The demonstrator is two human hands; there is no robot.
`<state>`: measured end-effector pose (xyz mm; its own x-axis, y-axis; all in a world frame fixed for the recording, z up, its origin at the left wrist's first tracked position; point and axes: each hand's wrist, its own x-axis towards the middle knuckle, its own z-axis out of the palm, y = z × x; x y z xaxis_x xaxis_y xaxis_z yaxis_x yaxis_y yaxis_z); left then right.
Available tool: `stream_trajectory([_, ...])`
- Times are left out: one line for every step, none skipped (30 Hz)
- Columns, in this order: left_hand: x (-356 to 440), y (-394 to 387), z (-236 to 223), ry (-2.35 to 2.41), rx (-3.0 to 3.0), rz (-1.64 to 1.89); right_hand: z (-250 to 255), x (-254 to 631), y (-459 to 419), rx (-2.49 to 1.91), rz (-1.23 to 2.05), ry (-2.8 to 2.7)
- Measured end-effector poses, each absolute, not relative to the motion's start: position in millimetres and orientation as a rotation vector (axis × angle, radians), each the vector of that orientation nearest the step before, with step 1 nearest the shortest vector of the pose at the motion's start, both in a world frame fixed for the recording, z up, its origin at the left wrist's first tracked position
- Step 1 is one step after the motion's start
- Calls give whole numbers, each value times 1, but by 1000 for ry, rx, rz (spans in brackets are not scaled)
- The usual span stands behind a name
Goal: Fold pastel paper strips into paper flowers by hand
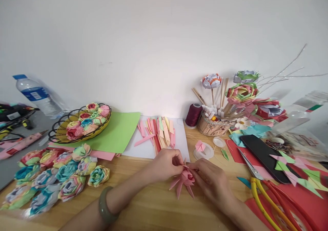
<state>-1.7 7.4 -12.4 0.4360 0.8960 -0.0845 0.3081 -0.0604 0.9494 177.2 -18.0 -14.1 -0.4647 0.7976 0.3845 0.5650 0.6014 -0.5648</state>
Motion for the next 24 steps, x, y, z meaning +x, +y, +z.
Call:
stream_trajectory([-1, 6, -10, 1083, 1644, 700, -14, 178, -17, -1043, 442, -2234])
stream_trajectory([-1, 5, -7, 1077, 1667, 726, -13, 179, -17, -1021, 411, -2256])
stream_trajectory([-1, 4, -4, 1058, 1670, 753, -13, 180, -16, -1000, 380, -2266])
stream_trajectory([-1, 3, -1, 1028, 1642, 778, -12, 180, -16, -988, 360, -2268])
stream_trajectory([-2, 4, 2, 977, 1580, 788, -12, 181, -16, -979, 341, -2256])
stream_trajectory([-2, 4, 4, 924, 1474, 768, -12, 182, -16, -966, 325, -2244])
stream_trajectory([-2, 5, 5, 881, 1352, 727, -12, 183, -17, -953, 310, -2233])
stream_trajectory([-2, 6, 5, 830, 1246, 741, -12, 184, -17, -936, 292, -2223])
stream_trajectory([-2, 7, 5, 820, 1178, 791, -13, 185, -17, -918, 276, -2218])
stream_trajectory([-1, 8, 3, 816, 1147, 787, -13, 186, -16, -903, 260, -2216])
stream_trajectory([0, 9, 1, 784, 1127, 767, -13, 187, -16, -891, 246, -2217])
stream_trajectory([1, 9, 0, 771, 1104, 757, -13, 188, -16, -885, 233, -2217])
stream_trajectory([2, 9, -2, 776, 1094, 754, -11, 188, -16, -883, 222, -2212])
stream_trajectory([3, 9, -3, 794, 1108, 780, -9, 187, -16, -893, 211, -2189])
stream_trajectory([4, 8, -3, 833, 1144, 831, -6, 186, -16, -921, 204, -2144])
stream_trajectory([4, 8, -4, 883, 1203, 900, -2, 185, -16, -963, 209, -2078])
stream_trajectory([5, 7, -3, 935, 1281, 980, 1, 183, -17, -1034, 235, -1979])
stream_trajectory([5, 5, -3, 982, 1369, 1058, 5, 180, -18, -1123, 304, -1883])
stream_trajectory([6, 4, -4, 1019, 1462, 1127, 8, 178, -19, -1196, 423, -1823])
stream_trajectory([6, 3, -4, 1041, 1557, 1185, 11, 176, -20, -1241, 582, -1803])
stream_trajectory([7, 1, -5, 1045, 1652, 1235, 13, 173, -21, -1270, 736, -1776])
stream_trajectory([7, 0, -5, 1039, 1742, 1280, 14, 171, -21, -1286, 883, -1745])
stream_trajectory([8, -1, -6, 1028, 1824, 1316, 14, 170, -21, -1294, 1014, -1702])
stream_trajectory([8, -2, -7, 1015, 1890, 1343, 14, 169, -20, -1301, 1119, -1644])
